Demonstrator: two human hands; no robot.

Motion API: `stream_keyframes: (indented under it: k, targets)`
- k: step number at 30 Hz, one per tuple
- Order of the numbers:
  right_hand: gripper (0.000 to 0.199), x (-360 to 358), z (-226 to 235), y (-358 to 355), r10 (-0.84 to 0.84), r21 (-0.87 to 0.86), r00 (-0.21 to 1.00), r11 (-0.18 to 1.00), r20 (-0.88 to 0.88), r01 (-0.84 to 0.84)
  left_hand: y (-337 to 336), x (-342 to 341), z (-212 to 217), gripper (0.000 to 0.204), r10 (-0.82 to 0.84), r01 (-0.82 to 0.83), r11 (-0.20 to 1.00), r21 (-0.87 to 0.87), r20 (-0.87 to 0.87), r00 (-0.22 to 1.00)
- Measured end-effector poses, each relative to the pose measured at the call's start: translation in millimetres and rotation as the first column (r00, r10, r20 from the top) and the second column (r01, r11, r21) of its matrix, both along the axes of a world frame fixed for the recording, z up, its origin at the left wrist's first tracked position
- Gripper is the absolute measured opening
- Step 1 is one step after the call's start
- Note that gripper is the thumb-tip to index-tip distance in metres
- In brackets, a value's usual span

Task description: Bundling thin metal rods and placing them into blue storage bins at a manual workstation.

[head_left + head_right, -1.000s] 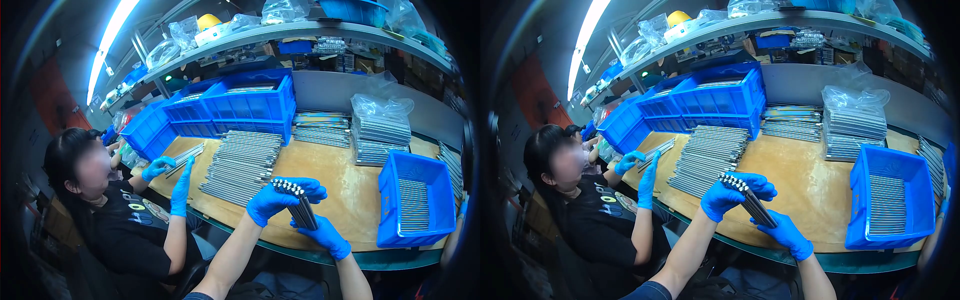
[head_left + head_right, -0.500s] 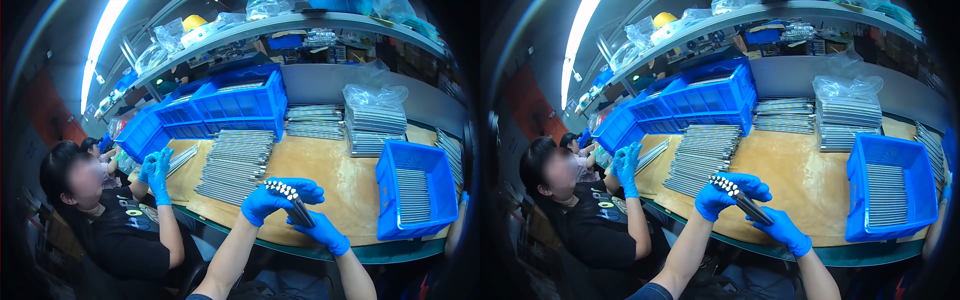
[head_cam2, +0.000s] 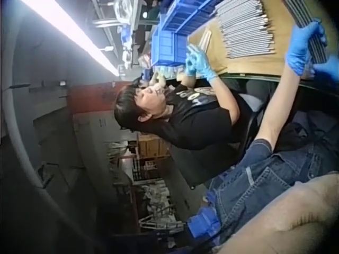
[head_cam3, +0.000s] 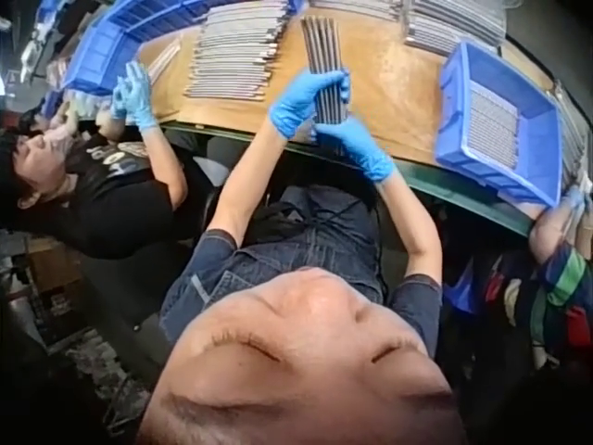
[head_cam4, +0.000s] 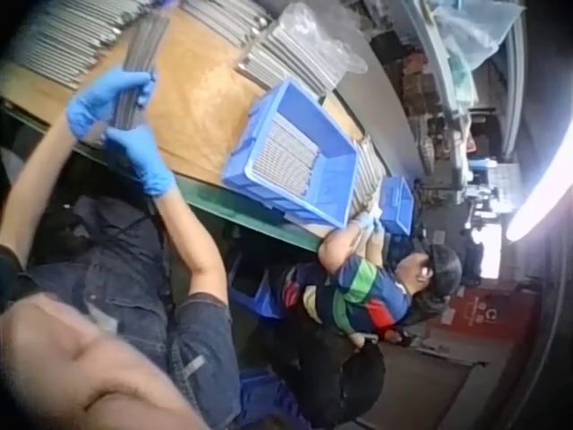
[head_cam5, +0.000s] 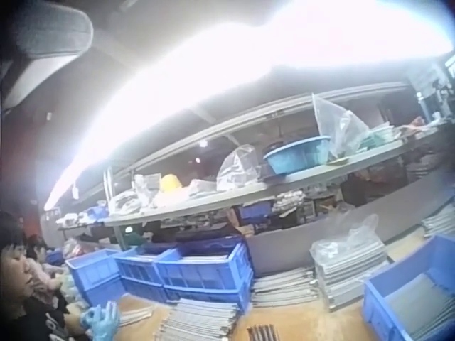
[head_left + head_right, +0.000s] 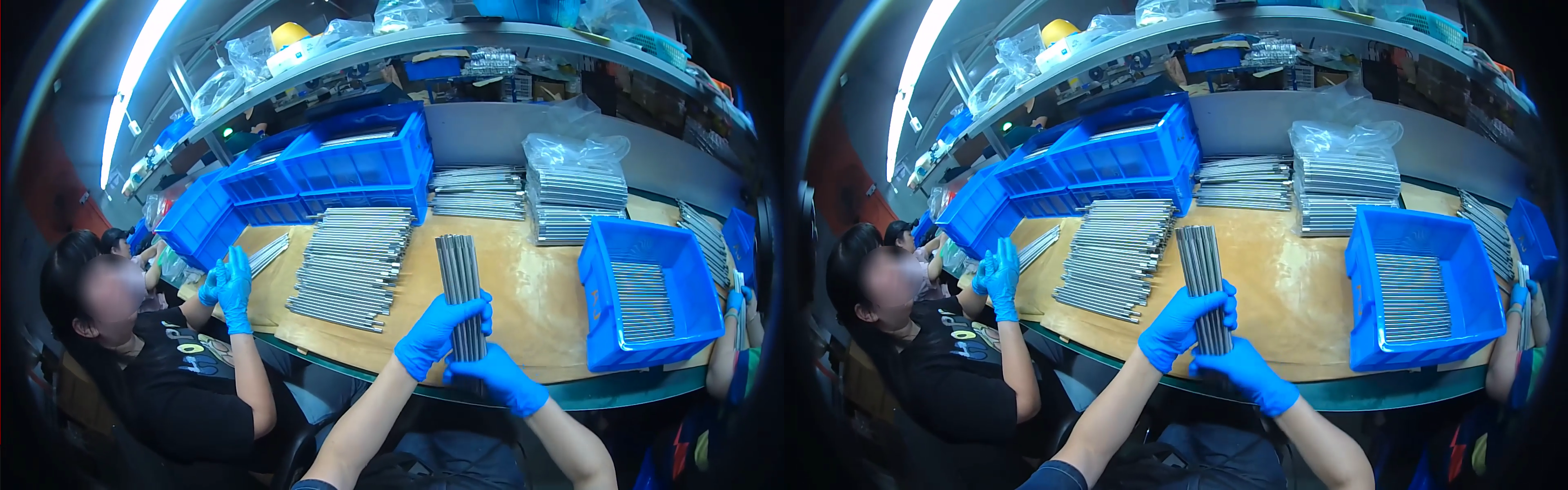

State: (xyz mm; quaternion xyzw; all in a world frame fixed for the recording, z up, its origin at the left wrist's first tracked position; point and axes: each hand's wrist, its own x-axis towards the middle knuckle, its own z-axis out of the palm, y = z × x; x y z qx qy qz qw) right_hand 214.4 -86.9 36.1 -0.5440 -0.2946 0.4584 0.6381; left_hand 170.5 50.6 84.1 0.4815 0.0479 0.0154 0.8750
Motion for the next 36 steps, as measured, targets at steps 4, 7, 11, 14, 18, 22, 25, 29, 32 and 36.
stream_keyframes:
  k: [4,7,11,14,18,22,25,29,32,36]
  targets:
    - [0.033,-56.9,25.9,-35.1,0.015,-0.005,0.804,1.000,-0.595,-0.023,-8.1,-19.1,-18.3,0.023,0.014,-0.047,0.981,-0.189,-0.172,0.985]
    - [0.029,-75.1,16.8,-51.0,-0.058,-0.071,0.651,0.997,-0.757,0.007,-20.9,-34.0,-31.3,0.026,-0.007,-0.075,0.957,-0.282,-0.279,0.960]
    - [0.027,-89.7,-12.8,-72.7,0.170,0.178,0.187,0.984,-0.967,0.028,-47.2,-67.5,-45.0,0.033,-0.141,-0.015,0.922,-0.387,-0.372,0.918]
    - [0.026,-99.5,-25.3,-77.4,0.136,0.154,0.255,0.987,-0.957,0.051,-55.2,-99.6,-58.3,0.039,-0.289,0.132,0.907,-0.400,-0.363,0.886]
    - [0.025,-120.4,-42.6,-73.0,-0.088,-0.049,0.535,0.995,-0.840,0.086,-61.4,-124.6,-79.8,0.045,-0.245,0.162,0.958,-0.237,-0.379,0.892]
    - [0.029,-119.5,-36.4,-69.3,-0.098,-0.096,0.510,0.995,-0.855,0.031,-59.6,-127.1,-84.4,0.046,-0.265,0.139,0.945,-0.295,-0.446,0.855]
    - [0.034,-109.9,-32.4,-66.1,-0.034,-0.079,0.517,0.995,-0.855,-0.065,-59.7,-124.0,-82.0,0.044,-0.218,0.116,0.961,-0.251,-0.431,0.876]
    - [0.037,-97.8,-27.0,-65.2,0.028,-0.073,0.529,0.983,-0.848,-0.170,-53.4,-128.2,-80.8,0.042,-0.191,0.069,0.963,-0.260,-0.478,0.858]
    - [0.038,-99.8,-21.0,-71.3,-0.022,-0.132,0.551,0.978,-0.834,-0.161,-50.8,-134.3,-82.5,0.038,-0.116,-0.002,0.975,-0.224,-0.508,0.853]
    - [0.039,-96.9,-11.9,-78.9,-0.156,-0.245,0.587,0.966,-0.794,-0.076,-46.0,-138.9,-79.5,0.036,-0.081,-0.059,0.969,-0.242,-0.533,0.842]
